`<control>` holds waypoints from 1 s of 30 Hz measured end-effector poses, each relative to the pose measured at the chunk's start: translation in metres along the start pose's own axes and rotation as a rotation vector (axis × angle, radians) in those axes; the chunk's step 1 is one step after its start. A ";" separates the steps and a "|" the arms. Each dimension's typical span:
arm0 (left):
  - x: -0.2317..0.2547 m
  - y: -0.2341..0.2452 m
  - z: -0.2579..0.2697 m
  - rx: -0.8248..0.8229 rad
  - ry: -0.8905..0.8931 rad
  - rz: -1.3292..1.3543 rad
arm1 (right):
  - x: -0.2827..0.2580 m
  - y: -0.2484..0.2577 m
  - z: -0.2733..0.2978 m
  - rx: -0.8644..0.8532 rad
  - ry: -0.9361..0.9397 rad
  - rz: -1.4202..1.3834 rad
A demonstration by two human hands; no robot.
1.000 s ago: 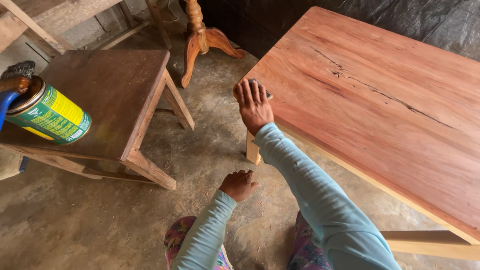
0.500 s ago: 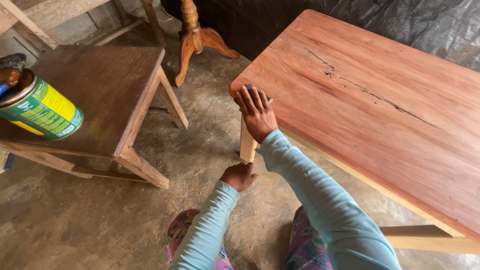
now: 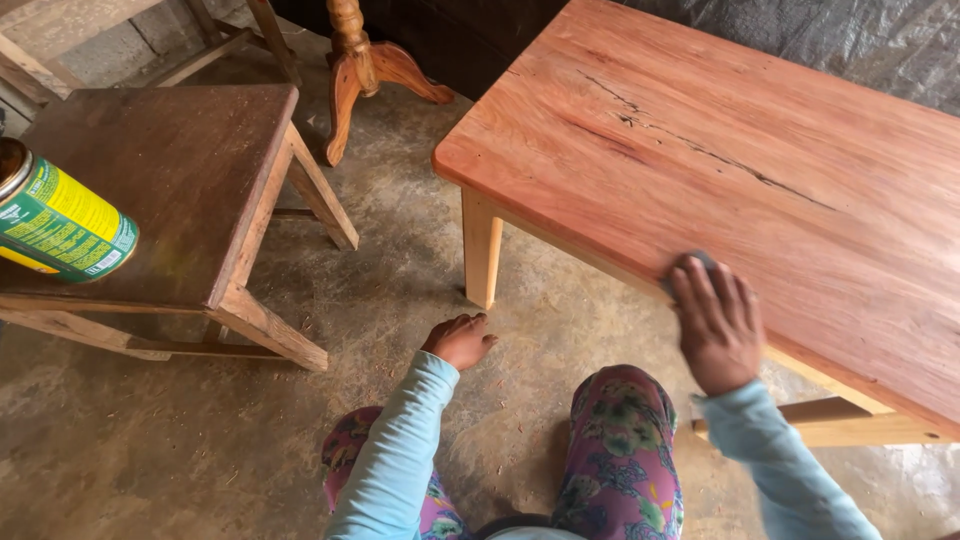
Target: The person sands the surface of a wooden table using sandpaper.
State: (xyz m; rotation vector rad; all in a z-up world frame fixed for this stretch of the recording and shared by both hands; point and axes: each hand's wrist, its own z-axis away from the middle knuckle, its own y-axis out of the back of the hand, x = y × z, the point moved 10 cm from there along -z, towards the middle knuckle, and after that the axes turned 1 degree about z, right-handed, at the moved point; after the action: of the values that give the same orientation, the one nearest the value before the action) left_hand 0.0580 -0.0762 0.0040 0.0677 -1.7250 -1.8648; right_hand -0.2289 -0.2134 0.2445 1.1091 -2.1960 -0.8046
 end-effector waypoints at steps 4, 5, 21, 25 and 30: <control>0.000 -0.004 0.008 -0.144 0.044 0.006 | 0.026 0.016 0.048 0.038 -0.054 0.025; 0.000 -0.006 0.006 -0.067 -0.016 0.021 | 0.027 0.018 0.050 0.055 -0.086 0.034; 0.007 0.014 0.020 0.005 -0.085 0.008 | -0.123 -0.096 -0.102 0.078 0.150 -0.072; 0.002 0.016 0.019 0.013 -0.086 0.004 | -0.182 -0.161 -0.155 0.008 0.202 0.161; -0.011 0.027 0.021 -0.006 -0.060 0.081 | -0.241 -0.203 -0.224 -0.118 0.202 -0.092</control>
State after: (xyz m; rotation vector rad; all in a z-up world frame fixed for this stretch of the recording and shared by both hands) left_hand 0.0684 -0.0517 0.0284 -0.0602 -1.7364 -1.8300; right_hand 0.1527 -0.1686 0.2020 1.1847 -1.9193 -0.8124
